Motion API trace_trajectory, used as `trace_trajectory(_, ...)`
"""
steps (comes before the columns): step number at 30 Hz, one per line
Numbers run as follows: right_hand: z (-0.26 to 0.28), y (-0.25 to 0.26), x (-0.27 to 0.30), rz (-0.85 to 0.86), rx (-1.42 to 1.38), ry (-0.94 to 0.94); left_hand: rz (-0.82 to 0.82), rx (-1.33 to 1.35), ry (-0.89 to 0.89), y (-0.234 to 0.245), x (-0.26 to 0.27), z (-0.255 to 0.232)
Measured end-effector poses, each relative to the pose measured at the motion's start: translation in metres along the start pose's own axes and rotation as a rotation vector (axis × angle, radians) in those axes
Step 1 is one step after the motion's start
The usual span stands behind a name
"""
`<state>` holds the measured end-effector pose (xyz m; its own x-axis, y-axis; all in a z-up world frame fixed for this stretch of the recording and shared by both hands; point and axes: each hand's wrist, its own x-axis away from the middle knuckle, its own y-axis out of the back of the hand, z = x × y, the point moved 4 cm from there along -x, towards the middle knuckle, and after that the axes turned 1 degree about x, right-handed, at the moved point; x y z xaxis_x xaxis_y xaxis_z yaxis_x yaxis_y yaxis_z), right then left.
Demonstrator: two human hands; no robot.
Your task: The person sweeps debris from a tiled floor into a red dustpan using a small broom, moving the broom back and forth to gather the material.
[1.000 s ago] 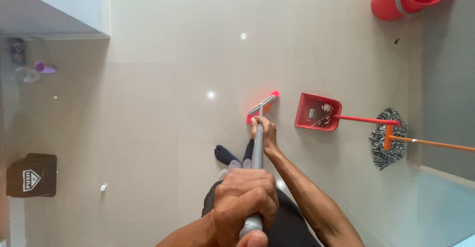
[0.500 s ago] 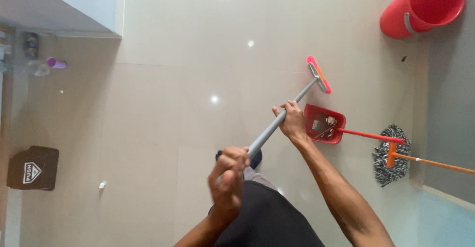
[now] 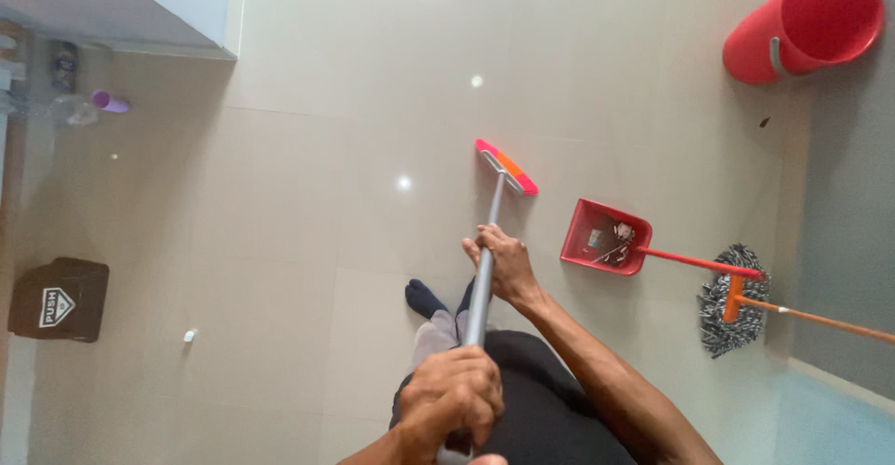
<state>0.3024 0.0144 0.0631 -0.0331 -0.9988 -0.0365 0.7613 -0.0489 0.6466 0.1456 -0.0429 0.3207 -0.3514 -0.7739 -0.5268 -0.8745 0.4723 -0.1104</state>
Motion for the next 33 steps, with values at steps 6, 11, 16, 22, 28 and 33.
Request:
trace_trajectory(6, 0.031, 0.001, -0.012, 0.09, -0.063, -0.113, -0.056, 0.039, -0.141, 0.0, 0.003, -0.019)
trace_trajectory(11, -0.021, 0.017, -0.064, -0.169, 0.093, 0.101, -0.173, -0.144, 0.048, 0.0, 0.007, 0.023)
trace_trajectory(16, -0.069, 0.006, -0.086, -0.064, 0.153, 0.107, -0.073, -0.237, 0.145, -0.004, 0.001, 0.081)
trace_trajectory(22, -0.029, 0.011, -0.048, 0.112, 0.021, -0.057, -0.018, -0.109, 0.131, -0.01, -0.013, 0.056)
trace_trajectory(28, 0.044, 0.086, -0.01, 0.285, -0.163, -0.037, -0.008, -0.127, -0.005, -0.016, -0.04, 0.036)
trace_trajectory(33, 0.146, 0.186, 0.044, -0.235, -0.403, 0.437, 0.12, -0.528, 0.181, -0.027, -0.051, 0.133)
